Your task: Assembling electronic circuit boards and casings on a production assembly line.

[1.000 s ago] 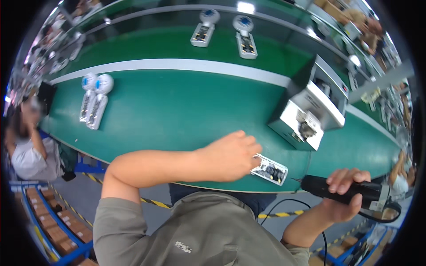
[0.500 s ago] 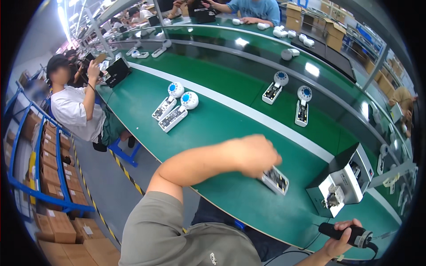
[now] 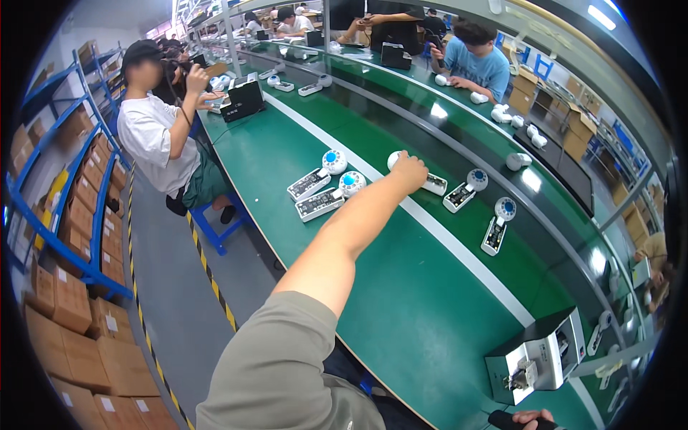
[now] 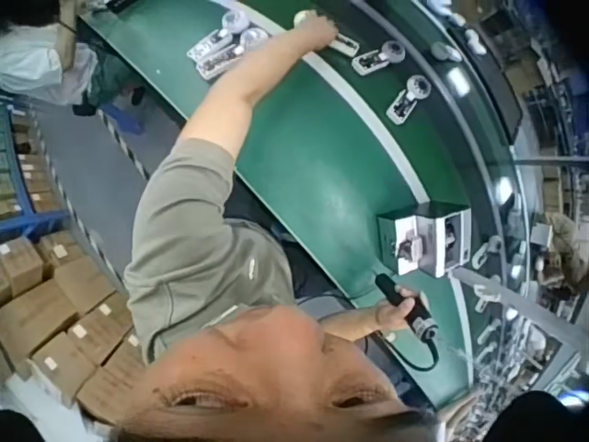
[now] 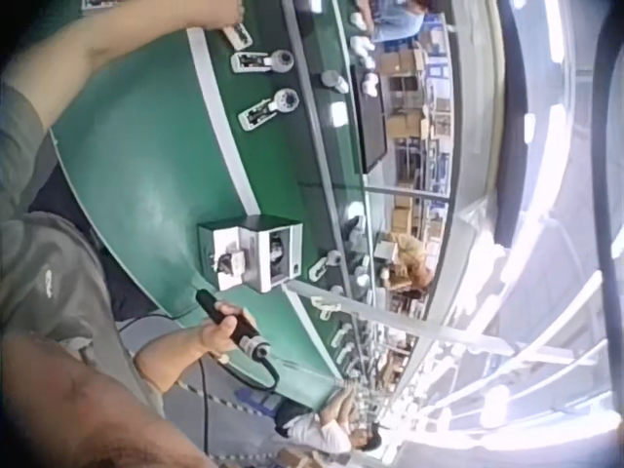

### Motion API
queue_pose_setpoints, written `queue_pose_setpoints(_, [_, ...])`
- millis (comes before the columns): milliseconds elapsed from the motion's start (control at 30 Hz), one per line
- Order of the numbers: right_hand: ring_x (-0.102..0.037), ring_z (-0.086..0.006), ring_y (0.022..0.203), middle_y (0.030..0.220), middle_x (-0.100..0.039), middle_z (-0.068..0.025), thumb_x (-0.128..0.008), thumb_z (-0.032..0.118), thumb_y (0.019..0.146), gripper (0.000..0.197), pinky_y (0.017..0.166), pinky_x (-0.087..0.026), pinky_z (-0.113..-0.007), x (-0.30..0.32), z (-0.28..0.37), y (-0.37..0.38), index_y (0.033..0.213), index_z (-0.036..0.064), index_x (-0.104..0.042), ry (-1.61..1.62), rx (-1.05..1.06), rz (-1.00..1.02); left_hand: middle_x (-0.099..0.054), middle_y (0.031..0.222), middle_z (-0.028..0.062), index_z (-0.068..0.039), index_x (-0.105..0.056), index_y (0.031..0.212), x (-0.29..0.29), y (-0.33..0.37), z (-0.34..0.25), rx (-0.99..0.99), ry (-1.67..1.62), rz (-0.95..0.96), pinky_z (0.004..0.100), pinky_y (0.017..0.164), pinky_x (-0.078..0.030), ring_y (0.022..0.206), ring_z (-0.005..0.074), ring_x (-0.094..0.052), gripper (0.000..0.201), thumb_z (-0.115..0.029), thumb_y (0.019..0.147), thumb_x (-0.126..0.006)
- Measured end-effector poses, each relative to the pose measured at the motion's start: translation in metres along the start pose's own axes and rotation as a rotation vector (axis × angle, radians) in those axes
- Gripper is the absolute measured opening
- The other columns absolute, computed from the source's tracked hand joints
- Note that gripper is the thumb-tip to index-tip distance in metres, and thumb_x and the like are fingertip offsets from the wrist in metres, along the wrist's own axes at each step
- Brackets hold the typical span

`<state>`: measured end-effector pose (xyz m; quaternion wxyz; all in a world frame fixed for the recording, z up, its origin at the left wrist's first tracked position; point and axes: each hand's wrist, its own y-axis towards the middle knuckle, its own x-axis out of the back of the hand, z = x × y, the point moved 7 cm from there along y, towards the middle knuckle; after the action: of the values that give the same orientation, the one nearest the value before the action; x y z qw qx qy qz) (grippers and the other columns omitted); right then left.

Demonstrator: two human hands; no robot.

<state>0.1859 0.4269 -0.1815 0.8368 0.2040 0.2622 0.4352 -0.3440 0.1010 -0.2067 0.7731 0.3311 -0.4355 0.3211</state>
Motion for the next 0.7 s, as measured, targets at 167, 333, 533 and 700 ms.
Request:
queue_pose_setpoints(167, [-0.056,-0.0186,0.054,0.069,-0.061,-0.0098,-0.064,0.016,0.086,0.026,0.056,-0.051,-0.029,-0.007,0.005,-0.005,0.107,0.0025,-0.059,-0.027,0.007,-0.020,-0.059,0.108,0.0073,-0.015,-0.061,0.112,0.012,0.000,-0.031,-0.069,-0.106,-0.031,0.0391,0.088,-0.040,0.094,0.0245,-0.056,0.029,-0.018,0.084,-0.057])
queue_pose_setpoints(333, [-0.056,-0.0183,0.054,0.069,-0.061,-0.0095,-0.065,0.017,0.086,0.027,0.055,-0.051,-0.028,-0.028,0.004,-0.003,0.107,0.0020,-0.059,-0.063,0.046,-0.122,-0.056,0.113,0.0090,-0.015,-0.058,0.117,0.011,0.013,-0.056,-0.253,-0.136,-0.167,0.0378,0.086,-0.042,0.094,0.0252,-0.058,0.031,-0.018,0.086,-0.053])
queue_pose_setpoints(533, [-0.056,-0.0181,0.054,0.067,-0.061,-0.0094,-0.065,0.016,0.085,0.026,0.055,-0.051,-0.028,-0.032,0.010,-0.009,0.106,0.0016,-0.060,-0.069,0.091,-0.143,-0.058,0.109,0.0108,-0.016,-0.058,0.116,-0.004,0.025,-0.074,-0.282,-0.165,0.004,0.0387,0.077,-0.046,0.086,0.0263,-0.061,0.030,-0.019,0.087,-0.052])
queue_pose_setpoints(700, [-0.056,-0.0182,0.054,0.067,-0.061,-0.0094,-0.066,0.016,0.085,0.026,0.055,-0.051,-0.027,-0.029,0.006,-0.008,0.105,0.0013,-0.060,-0.037,0.079,-0.149,-0.061,0.098,0.0116,-0.013,-0.059,0.112,0.028,0.000,-0.084,-0.250,-0.236,0.036,0.0398,0.069,-0.048,0.076,0.0274,-0.062,0.027,-0.018,0.086,-0.051])
